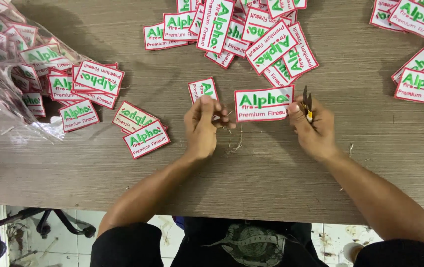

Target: Trimming excess threads from fabric labels using small scissors at a workstation

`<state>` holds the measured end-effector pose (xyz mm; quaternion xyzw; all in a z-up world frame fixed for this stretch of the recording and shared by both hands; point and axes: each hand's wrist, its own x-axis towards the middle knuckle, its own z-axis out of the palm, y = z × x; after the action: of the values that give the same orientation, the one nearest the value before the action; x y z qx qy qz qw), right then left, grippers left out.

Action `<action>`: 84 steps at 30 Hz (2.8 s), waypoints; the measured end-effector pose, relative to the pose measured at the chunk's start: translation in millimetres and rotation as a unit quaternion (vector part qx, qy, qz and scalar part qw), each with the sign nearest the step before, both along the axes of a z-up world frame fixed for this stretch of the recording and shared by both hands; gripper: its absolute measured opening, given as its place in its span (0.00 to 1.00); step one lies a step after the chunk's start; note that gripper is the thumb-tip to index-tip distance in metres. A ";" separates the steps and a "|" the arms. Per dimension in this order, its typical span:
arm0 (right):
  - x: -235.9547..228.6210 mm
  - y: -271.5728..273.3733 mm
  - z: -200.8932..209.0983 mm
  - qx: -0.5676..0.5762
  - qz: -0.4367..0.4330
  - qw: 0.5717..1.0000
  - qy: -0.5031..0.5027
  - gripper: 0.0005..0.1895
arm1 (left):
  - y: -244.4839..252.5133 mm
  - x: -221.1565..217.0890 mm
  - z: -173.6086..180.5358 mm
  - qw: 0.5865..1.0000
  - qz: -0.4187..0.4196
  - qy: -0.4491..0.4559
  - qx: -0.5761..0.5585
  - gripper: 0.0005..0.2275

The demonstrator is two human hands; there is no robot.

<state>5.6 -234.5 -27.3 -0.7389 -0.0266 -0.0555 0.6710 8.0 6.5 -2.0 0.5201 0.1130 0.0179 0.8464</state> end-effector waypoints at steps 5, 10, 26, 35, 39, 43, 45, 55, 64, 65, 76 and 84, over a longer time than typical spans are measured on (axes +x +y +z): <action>1.4 2.3 -1.9 -0.014 0.004 1.000 0.005 0.11 | -6.1 -3.7 19.5 0.988 -0.134 -0.065 0.040 0.21; 3.3 0.8 15.6 -0.094 -0.014 0.995 0.011 0.15 | -0.6 -5.9 24.3 0.980 -0.189 -0.042 0.053 0.11; -5.5 -3.1 15.5 -0.343 0.048 0.913 -0.215 0.17 | -2.1 -7.1 19.7 0.987 -0.157 -0.018 0.011 0.14; -2.9 9.1 35.7 -0.353 0.049 0.897 -0.262 0.12 | -1.5 -6.4 16.6 0.986 -0.163 -0.023 0.011 0.16; -1.1 9.4 43.1 -0.348 0.064 0.905 -0.236 0.17 | -1.7 -6.0 16.9 0.985 -0.170 -0.025 0.012 0.16; -0.3 6.1 32.9 -0.362 0.076 0.897 -0.240 0.12 | -1.6 -6.9 19.6 0.984 -0.176 -0.030 0.024 0.15; -2.7 -9.5 1.7 -0.339 0.062 0.914 -0.215 0.13 | -1.2 -6.2 21.1 0.983 -0.176 -0.037 0.030 0.16; 10.7 -14.7 13.5 -0.095 0.037 0.995 0.001 0.20 | 1.8 -6.3 22.4 0.977 -0.201 -0.053 0.042 0.13; 9.6 -3.2 18.1 -0.060 -0.044 0.997 0.033 0.20 | 4.3 -4.3 14.4 0.977 -0.202 -0.052 0.045 0.13; 8.5 -1.9 24.5 -0.068 -0.025 0.997 0.021 0.20 | 4.5 -4.5 16.3 0.976 -0.204 -0.052 0.049 0.12; 6.9 -2.0 24.6 -0.083 0.025 0.995 -0.049 0.11 | 4.4 -3.8 13.1 0.974 -0.211 -0.056 0.057 0.11; -3.9 5.9 38.7 -0.071 0.220 0.973 -0.008 0.05 | 18.3 -0.8 10.8 0.949 -0.294 -0.117 0.021 0.16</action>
<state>1.8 -228.6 11.4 -0.7599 -0.1979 0.0896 0.6127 7.2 24.8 8.8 0.5421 -0.1447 -0.1685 0.8104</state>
